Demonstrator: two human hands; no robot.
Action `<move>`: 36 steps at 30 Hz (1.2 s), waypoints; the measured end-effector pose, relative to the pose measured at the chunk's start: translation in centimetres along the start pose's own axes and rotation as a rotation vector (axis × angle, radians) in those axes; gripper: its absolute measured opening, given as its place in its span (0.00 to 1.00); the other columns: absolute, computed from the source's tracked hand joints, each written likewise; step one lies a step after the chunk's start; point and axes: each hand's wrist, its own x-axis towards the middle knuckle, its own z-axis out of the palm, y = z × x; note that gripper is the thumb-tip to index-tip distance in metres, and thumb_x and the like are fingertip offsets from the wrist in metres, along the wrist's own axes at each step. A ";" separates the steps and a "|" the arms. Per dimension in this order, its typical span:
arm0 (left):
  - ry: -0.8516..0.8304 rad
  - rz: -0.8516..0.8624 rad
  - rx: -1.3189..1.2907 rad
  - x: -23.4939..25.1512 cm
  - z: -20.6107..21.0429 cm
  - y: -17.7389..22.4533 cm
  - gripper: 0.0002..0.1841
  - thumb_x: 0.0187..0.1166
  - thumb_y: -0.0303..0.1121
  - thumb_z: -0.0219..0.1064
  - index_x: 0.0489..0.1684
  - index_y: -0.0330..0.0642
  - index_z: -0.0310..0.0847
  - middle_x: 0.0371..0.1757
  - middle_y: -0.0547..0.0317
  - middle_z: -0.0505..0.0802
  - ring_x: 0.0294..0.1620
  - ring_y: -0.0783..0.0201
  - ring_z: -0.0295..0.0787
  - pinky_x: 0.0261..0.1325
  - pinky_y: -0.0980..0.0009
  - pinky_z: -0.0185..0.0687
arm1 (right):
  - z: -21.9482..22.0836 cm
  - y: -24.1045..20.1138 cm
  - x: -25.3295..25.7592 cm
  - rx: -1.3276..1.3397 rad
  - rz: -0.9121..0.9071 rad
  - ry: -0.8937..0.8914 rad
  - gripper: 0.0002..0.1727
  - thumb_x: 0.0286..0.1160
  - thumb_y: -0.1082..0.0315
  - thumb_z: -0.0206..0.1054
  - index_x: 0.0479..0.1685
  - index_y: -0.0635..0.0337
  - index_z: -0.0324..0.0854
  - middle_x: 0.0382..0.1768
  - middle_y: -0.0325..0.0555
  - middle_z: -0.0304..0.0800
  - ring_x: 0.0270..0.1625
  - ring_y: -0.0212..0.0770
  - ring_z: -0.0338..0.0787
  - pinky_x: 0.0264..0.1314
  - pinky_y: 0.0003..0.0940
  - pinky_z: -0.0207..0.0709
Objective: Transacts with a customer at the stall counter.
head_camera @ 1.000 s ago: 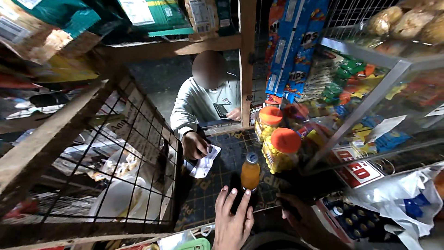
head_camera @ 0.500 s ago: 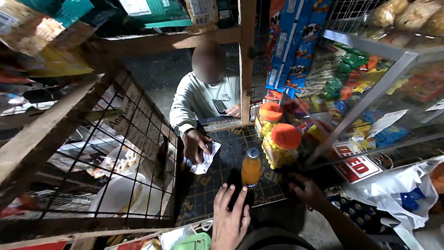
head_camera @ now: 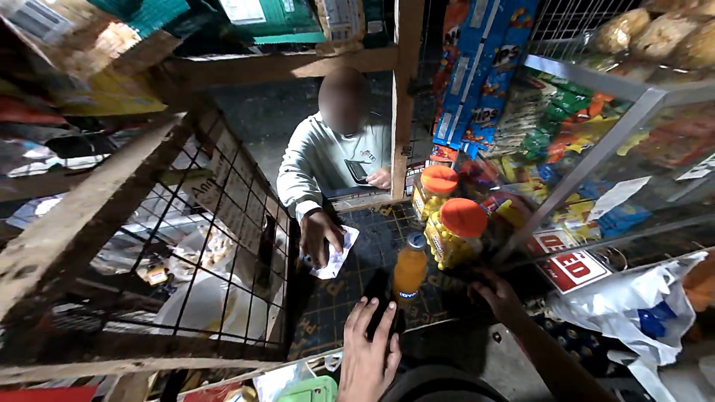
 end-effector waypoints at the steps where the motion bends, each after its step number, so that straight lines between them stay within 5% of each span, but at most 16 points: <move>1: -0.003 0.002 -0.001 0.0 0.0 -0.1 0.24 0.81 0.46 0.60 0.77 0.60 0.68 0.77 0.55 0.73 0.87 0.59 0.60 0.88 0.68 0.54 | 0.0 -0.4 -0.1 0.006 0.029 -0.001 0.20 0.82 0.67 0.53 0.67 0.70 0.74 0.32 0.36 0.89 0.26 0.25 0.84 0.30 0.22 0.80; 5: -0.016 -0.002 -0.064 0.6 -0.1 -0.4 0.26 0.80 0.48 0.61 0.79 0.61 0.66 0.78 0.56 0.73 0.86 0.60 0.62 0.87 0.68 0.57 | -0.5 -4.0 0.0 -0.067 -0.102 -0.021 0.23 0.86 0.63 0.55 0.72 0.71 0.73 0.45 0.43 0.92 0.24 0.23 0.81 0.26 0.20 0.78; 9: -0.029 -0.049 -0.255 2.9 0.4 -0.2 0.32 0.79 0.48 0.66 0.84 0.57 0.63 0.79 0.51 0.72 0.84 0.65 0.65 0.84 0.73 0.62 | -1.3 -12.8 1.3 -0.218 -0.352 -0.132 0.28 0.87 0.64 0.58 0.83 0.67 0.66 0.55 0.46 0.90 0.26 0.21 0.84 0.26 0.19 0.83; 12: -0.043 -0.132 -0.441 5.3 0.9 0.3 0.39 0.74 0.47 0.74 0.85 0.43 0.62 0.80 0.39 0.73 0.82 0.62 0.70 0.81 0.72 0.68 | -0.6 -19.1 2.3 -0.511 -0.498 -0.202 0.25 0.89 0.61 0.55 0.80 0.61 0.74 0.43 0.46 0.91 0.26 0.27 0.84 0.28 0.23 0.83; 15: -0.089 -0.233 -0.552 7.0 1.6 0.7 0.47 0.64 0.41 0.80 0.85 0.28 0.60 0.79 0.29 0.75 0.78 0.54 0.77 0.76 0.66 0.76 | 0.9 -23.4 3.5 -0.796 -0.619 -0.276 0.23 0.89 0.62 0.54 0.78 0.55 0.78 0.50 0.45 0.93 0.37 0.35 0.89 0.39 0.32 0.84; 21: -0.186 -0.301 -0.567 7.2 2.9 0.3 0.32 0.66 0.30 0.77 0.72 0.26 0.77 0.67 0.35 0.87 0.66 0.53 0.89 0.69 0.62 0.84 | 3.1 -26.9 5.1 -1.039 -0.453 -0.493 0.22 0.88 0.65 0.58 0.78 0.53 0.77 0.55 0.45 0.91 0.52 0.44 0.91 0.53 0.44 0.84; 36: -0.195 -0.331 -0.563 6.9 3.3 -0.1 0.34 0.69 0.38 0.78 0.72 0.27 0.75 0.63 0.41 0.90 0.61 0.56 0.91 0.66 0.60 0.86 | 5.5 -28.7 7.2 -1.222 -0.113 -0.738 0.20 0.90 0.65 0.55 0.78 0.53 0.72 0.47 0.48 0.88 0.48 0.46 0.89 0.52 0.47 0.83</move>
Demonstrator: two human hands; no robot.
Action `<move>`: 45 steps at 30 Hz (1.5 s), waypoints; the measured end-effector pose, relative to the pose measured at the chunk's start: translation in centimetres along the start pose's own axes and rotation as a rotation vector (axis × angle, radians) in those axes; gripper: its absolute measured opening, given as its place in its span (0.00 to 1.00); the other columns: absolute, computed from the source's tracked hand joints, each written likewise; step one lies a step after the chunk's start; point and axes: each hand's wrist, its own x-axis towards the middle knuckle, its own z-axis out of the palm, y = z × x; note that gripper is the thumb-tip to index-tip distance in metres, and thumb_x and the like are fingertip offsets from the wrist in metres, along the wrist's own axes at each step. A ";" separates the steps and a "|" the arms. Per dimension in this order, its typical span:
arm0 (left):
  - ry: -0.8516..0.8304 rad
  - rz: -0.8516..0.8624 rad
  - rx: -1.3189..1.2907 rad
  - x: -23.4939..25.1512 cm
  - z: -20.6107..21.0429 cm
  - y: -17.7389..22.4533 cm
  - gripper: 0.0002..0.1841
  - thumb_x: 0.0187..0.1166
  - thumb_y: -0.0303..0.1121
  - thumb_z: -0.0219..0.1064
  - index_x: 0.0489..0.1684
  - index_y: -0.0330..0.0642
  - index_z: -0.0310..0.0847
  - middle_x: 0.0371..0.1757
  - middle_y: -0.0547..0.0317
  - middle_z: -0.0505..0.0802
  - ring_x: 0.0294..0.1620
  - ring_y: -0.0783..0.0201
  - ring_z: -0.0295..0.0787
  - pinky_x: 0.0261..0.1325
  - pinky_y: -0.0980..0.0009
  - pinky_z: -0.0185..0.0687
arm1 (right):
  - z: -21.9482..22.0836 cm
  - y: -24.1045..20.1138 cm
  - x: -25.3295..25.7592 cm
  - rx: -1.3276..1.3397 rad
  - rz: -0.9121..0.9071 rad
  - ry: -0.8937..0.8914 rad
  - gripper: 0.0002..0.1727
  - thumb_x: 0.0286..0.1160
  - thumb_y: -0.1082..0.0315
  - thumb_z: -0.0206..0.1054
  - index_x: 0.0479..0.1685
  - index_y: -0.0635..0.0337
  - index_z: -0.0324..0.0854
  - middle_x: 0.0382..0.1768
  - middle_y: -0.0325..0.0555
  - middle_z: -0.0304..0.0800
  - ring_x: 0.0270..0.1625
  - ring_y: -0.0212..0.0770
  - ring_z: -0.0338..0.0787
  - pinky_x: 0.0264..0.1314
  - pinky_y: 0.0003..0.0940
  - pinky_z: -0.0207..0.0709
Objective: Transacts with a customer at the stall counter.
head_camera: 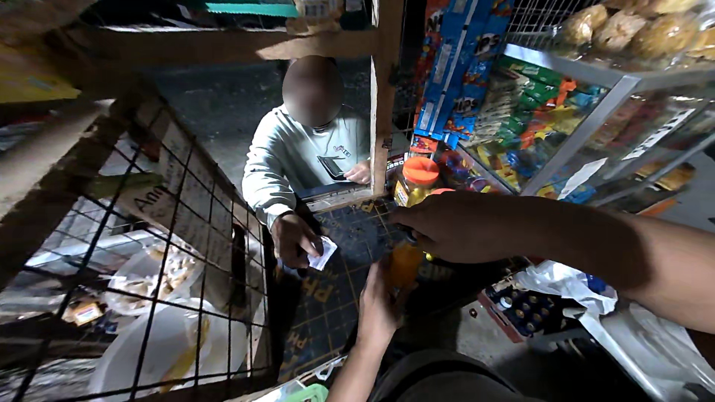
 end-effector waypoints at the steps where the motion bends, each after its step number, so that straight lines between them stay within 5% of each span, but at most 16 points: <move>1: -0.003 -0.010 -0.009 0.0 0.0 0.1 0.34 0.69 0.38 0.78 0.72 0.27 0.75 0.63 0.42 0.90 0.61 0.57 0.91 0.66 0.61 0.86 | 0.1 0.0 0.1 -0.007 0.003 -0.013 0.20 0.91 0.65 0.54 0.79 0.52 0.70 0.46 0.49 0.87 0.47 0.47 0.89 0.51 0.48 0.83; 5: -0.009 -0.047 -0.056 0.1 0.0 0.2 0.34 0.69 0.39 0.79 0.72 0.28 0.75 0.62 0.43 0.90 0.59 0.59 0.91 0.63 0.61 0.88 | 1.0 -0.4 0.2 0.029 0.022 0.012 0.22 0.94 0.62 0.48 0.82 0.55 0.62 0.43 0.51 0.86 0.45 0.50 0.90 0.48 0.49 0.84; 8: -0.015 -0.047 -0.011 0.1 0.0 0.2 0.34 0.69 0.42 0.78 0.71 0.27 0.76 0.65 0.38 0.89 0.59 0.54 0.91 0.62 0.57 0.88 | 1.0 -1.7 -0.3 0.187 0.093 0.077 0.23 0.93 0.69 0.51 0.83 0.65 0.64 0.47 0.63 0.89 0.51 0.60 0.90 0.54 0.56 0.81; 12: 0.058 0.040 0.138 0.3 0.5 0.0 0.34 0.69 0.49 0.76 0.65 0.26 0.82 0.60 0.34 0.90 0.53 0.47 0.93 0.53 0.56 0.89 | 2.3 -0.7 0.8 0.026 0.128 0.113 0.21 0.94 0.58 0.51 0.77 0.58 0.67 0.37 0.48 0.86 0.41 0.50 0.91 0.42 0.48 0.84; 14: 0.078 0.075 0.148 0.1 0.7 0.0 0.34 0.70 0.50 0.76 0.64 0.26 0.83 0.58 0.33 0.90 0.52 0.47 0.93 0.53 0.57 0.89 | 1.7 -0.3 0.6 0.042 0.107 0.079 0.17 0.93 0.58 0.53 0.67 0.60 0.73 0.32 0.46 0.85 0.37 0.46 0.89 0.39 0.44 0.82; 18: 0.096 0.105 0.141 0.2 0.9 0.3 0.33 0.68 0.48 0.78 0.64 0.27 0.83 0.58 0.32 0.90 0.51 0.46 0.93 0.50 0.58 0.90 | 0.1 0.1 0.2 -0.035 0.104 -0.030 0.14 0.92 0.60 0.54 0.64 0.57 0.78 0.31 0.42 0.82 0.33 0.40 0.86 0.36 0.40 0.81; 29: 0.104 0.100 0.122 0.3 0.8 -0.4 0.33 0.69 0.49 0.77 0.64 0.28 0.83 0.57 0.33 0.90 0.46 0.47 0.94 0.41 0.58 0.90 | -0.5 -1.4 0.8 -0.155 0.187 -0.088 0.17 0.93 0.57 0.52 0.71 0.52 0.75 0.36 0.43 0.84 0.39 0.43 0.88 0.38 0.42 0.81; 39: 0.093 0.107 0.102 0.3 0.7 -0.5 0.33 0.69 0.48 0.77 0.65 0.29 0.82 0.57 0.34 0.89 0.47 0.47 0.93 0.41 0.59 0.90 | -0.7 -1.8 1.1 -0.152 0.208 -0.091 0.13 0.91 0.59 0.56 0.62 0.53 0.78 0.31 0.40 0.82 0.33 0.39 0.87 0.34 0.38 0.81; 45: 0.099 0.110 0.112 0.4 0.8 -0.6 0.33 0.68 0.48 0.78 0.64 0.29 0.83 0.57 0.35 0.90 0.46 0.48 0.93 0.41 0.60 0.90 | 0.2 -2.3 0.9 -0.087 0.279 -0.093 0.16 0.92 0.59 0.54 0.71 0.51 0.70 0.31 0.41 0.82 0.32 0.42 0.87 0.32 0.41 0.80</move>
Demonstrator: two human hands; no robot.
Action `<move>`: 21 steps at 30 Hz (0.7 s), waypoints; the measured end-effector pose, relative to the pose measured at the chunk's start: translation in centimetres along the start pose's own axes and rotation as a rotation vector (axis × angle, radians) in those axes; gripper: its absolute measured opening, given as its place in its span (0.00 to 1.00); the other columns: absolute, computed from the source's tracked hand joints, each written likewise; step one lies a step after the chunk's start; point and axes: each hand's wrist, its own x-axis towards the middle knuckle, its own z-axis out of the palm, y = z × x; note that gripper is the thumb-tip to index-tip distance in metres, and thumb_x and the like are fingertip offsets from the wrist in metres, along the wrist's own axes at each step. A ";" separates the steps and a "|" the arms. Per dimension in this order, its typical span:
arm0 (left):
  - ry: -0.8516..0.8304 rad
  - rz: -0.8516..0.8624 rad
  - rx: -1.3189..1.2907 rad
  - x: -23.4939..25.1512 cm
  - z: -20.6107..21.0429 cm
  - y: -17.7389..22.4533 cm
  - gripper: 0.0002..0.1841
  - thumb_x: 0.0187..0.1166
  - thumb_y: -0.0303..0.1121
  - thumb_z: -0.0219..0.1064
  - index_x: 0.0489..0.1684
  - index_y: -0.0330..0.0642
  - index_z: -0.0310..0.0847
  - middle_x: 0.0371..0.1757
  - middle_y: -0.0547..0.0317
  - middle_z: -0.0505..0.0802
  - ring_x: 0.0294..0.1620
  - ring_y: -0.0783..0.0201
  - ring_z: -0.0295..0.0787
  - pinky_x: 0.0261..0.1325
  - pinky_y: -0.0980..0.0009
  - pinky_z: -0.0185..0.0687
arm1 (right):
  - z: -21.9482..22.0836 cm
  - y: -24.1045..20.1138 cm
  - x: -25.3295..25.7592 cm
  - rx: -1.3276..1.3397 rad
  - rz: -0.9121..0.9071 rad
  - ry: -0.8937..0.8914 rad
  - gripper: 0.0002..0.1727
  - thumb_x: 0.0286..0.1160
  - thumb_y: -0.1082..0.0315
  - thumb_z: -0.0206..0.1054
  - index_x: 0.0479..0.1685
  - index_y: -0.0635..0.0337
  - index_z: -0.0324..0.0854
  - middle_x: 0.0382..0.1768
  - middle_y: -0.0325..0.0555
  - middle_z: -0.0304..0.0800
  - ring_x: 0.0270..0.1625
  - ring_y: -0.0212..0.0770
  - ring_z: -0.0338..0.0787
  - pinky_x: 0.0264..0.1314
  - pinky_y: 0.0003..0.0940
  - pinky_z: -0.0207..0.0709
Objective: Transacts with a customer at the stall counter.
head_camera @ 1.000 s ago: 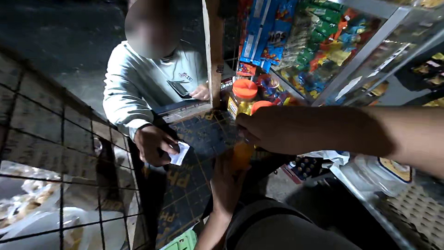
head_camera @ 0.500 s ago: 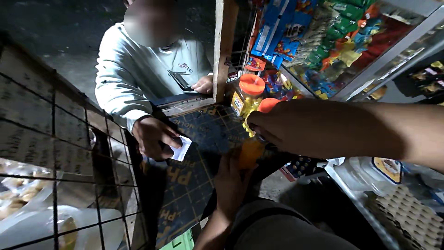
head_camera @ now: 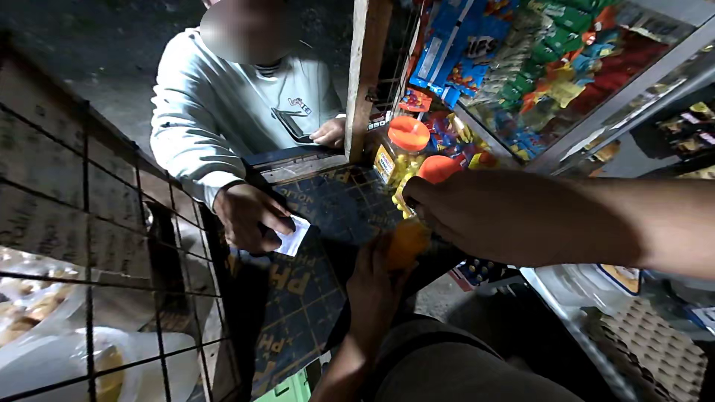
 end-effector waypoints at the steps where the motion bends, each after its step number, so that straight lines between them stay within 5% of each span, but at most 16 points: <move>1: 0.001 0.000 0.000 0.0 0.0 0.0 0.32 0.69 0.48 0.77 0.64 0.30 0.83 0.56 0.35 0.90 0.46 0.48 0.93 0.41 0.60 0.90 | 0.2 0.0 0.0 0.022 0.007 0.003 0.16 0.92 0.58 0.52 0.71 0.51 0.69 0.31 0.41 0.81 0.32 0.41 0.87 0.33 0.41 0.80; 6: -0.026 -0.030 -0.003 0.2 -0.1 0.2 0.33 0.68 0.48 0.77 0.65 0.29 0.82 0.57 0.33 0.89 0.46 0.45 0.93 0.40 0.56 0.89 | 1.6 0.3 0.1 0.134 0.027 0.111 0.17 0.94 0.55 0.50 0.71 0.51 0.68 0.29 0.40 0.80 0.30 0.40 0.86 0.30 0.39 0.80; 13: 0.000 -0.012 0.011 -0.1 0.0 0.3 0.33 0.70 0.50 0.76 0.64 0.30 0.82 0.56 0.33 0.90 0.46 0.47 0.93 0.40 0.59 0.89 | -0.7 0.9 -0.3 -0.008 -0.054 0.016 0.17 0.93 0.57 0.52 0.69 0.51 0.77 0.32 0.40 0.83 0.32 0.39 0.86 0.32 0.38 0.80; 21: 0.006 -0.027 -0.002 0.0 -0.1 0.3 0.32 0.68 0.48 0.77 0.64 0.30 0.83 0.56 0.35 0.90 0.46 0.47 0.94 0.39 0.59 0.90 | 0.3 -0.2 -0.5 0.026 0.008 -0.009 0.18 0.93 0.59 0.52 0.76 0.50 0.68 0.33 0.41 0.82 0.33 0.41 0.87 0.33 0.40 0.80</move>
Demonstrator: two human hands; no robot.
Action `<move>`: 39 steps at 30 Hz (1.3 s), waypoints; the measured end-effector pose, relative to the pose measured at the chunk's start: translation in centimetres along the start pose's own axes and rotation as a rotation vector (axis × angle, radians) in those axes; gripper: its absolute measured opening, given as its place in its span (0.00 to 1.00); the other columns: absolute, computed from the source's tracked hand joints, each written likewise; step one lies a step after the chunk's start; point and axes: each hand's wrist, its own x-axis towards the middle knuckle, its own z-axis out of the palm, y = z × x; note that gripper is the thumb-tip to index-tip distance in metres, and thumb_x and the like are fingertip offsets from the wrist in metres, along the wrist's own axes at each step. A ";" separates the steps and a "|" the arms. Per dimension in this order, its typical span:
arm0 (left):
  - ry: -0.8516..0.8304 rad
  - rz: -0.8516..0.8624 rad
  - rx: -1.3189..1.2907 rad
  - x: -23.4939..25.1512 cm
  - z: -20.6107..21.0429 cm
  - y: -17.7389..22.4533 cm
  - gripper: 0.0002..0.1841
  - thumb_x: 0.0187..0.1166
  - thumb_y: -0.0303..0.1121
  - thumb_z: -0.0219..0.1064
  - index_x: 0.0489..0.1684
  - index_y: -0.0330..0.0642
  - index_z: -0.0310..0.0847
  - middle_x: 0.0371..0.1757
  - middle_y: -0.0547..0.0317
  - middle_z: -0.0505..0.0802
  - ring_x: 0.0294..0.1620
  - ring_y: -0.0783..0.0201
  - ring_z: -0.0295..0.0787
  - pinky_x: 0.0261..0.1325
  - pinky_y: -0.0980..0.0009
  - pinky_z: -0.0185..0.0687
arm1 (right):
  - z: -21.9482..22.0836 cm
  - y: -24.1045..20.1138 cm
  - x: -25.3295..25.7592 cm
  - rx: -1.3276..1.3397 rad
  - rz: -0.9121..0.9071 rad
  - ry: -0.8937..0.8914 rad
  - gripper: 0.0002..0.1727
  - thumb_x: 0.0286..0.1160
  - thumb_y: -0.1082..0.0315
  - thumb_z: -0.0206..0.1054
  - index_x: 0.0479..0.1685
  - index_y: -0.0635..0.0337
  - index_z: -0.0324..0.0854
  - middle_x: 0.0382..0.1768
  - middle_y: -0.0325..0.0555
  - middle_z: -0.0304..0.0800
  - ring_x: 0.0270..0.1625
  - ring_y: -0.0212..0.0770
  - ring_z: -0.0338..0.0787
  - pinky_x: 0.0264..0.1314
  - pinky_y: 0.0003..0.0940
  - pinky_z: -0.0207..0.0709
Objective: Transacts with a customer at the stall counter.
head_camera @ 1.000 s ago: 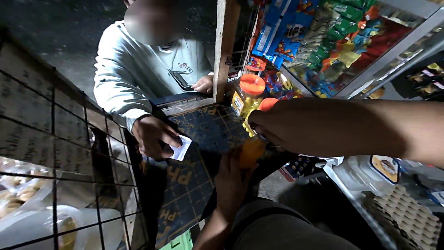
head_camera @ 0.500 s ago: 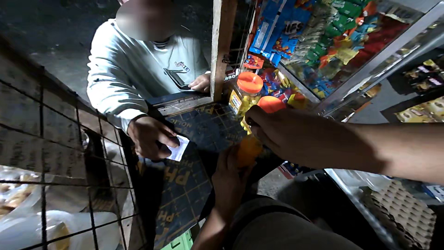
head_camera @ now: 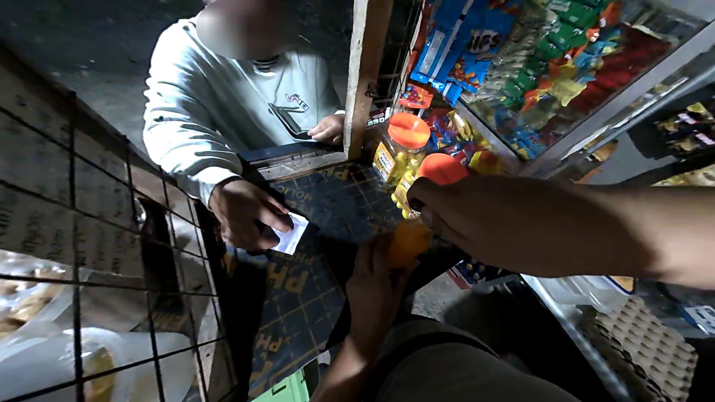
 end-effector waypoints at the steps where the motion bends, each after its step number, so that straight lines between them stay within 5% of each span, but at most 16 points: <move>1: 0.002 0.001 0.003 0.0 0.0 0.0 0.32 0.68 0.48 0.77 0.64 0.31 0.83 0.56 0.35 0.90 0.46 0.47 0.94 0.38 0.59 0.90 | 0.2 0.1 0.0 0.026 0.002 0.011 0.18 0.93 0.59 0.52 0.75 0.51 0.68 0.32 0.41 0.82 0.32 0.41 0.86 0.32 0.40 0.80; 14: -0.012 0.008 0.001 0.0 0.0 -0.2 0.32 0.69 0.49 0.76 0.64 0.30 0.83 0.56 0.34 0.89 0.45 0.47 0.93 0.39 0.59 0.89 | 1.5 0.4 0.5 0.110 0.050 0.134 0.15 0.93 0.51 0.51 0.58 0.52 0.74 0.26 0.37 0.77 0.28 0.36 0.83 0.28 0.36 0.77; 39: 0.006 0.090 0.046 0.0 0.3 -0.5 0.31 0.72 0.47 0.75 0.61 0.25 0.84 0.54 0.31 0.90 0.47 0.47 0.92 0.44 0.63 0.88 | 4.0 0.2 0.4 0.154 0.062 0.371 0.14 0.89 0.51 0.57 0.53 0.51 0.74 0.20 0.33 0.75 0.21 0.35 0.82 0.20 0.34 0.76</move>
